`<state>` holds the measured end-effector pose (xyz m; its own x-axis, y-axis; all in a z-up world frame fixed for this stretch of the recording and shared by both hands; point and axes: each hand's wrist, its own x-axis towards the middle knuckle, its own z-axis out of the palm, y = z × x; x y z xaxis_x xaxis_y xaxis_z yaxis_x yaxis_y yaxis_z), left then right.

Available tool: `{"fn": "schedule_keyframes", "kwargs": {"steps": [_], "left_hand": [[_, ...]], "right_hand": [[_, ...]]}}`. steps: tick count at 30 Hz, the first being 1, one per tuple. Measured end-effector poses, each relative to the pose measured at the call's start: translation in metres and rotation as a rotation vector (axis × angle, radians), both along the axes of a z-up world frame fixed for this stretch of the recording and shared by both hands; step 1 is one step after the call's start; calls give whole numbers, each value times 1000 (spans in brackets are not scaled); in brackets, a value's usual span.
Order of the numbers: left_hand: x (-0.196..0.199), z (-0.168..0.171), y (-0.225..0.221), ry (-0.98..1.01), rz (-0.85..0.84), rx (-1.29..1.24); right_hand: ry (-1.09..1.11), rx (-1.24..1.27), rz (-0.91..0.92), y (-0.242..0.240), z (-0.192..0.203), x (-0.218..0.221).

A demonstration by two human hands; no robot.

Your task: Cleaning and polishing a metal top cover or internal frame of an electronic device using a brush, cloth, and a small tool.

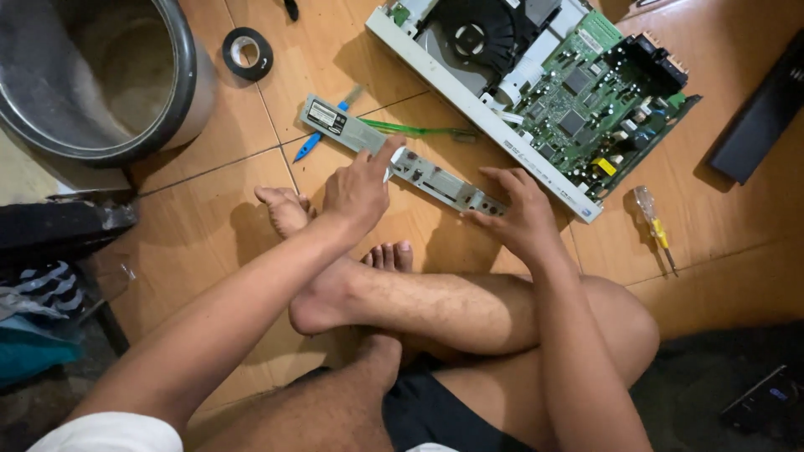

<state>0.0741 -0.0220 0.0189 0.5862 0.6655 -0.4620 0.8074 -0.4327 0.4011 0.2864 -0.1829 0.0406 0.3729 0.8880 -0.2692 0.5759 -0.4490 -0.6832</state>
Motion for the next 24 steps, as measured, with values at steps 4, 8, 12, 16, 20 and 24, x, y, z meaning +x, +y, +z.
{"fn": "schedule_keyframes", "kwargs": {"steps": [4, 8, 12, 16, 20, 24], "left_hand": [[-4, 4, -9, 7, -46, 6], [-4, -1, -12, -92, 41, 34], [7, 7, -25, -203, 45, 0], [15, 0, -34, -117, -103, 68], [19, 6, -30, -150, -55, 67], [14, 1, -29, -110, -146, 116]], "right_hand": [[5, -68, -64, -23, 12, 11], [76, 30, -283, -49, 22, 23], [168, 117, -461, -84, -15, 46], [45, 71, -510, -80, -30, 63], [271, 248, -782, -63, -34, 68], [398, 313, -955, -57, -27, 70]]}}
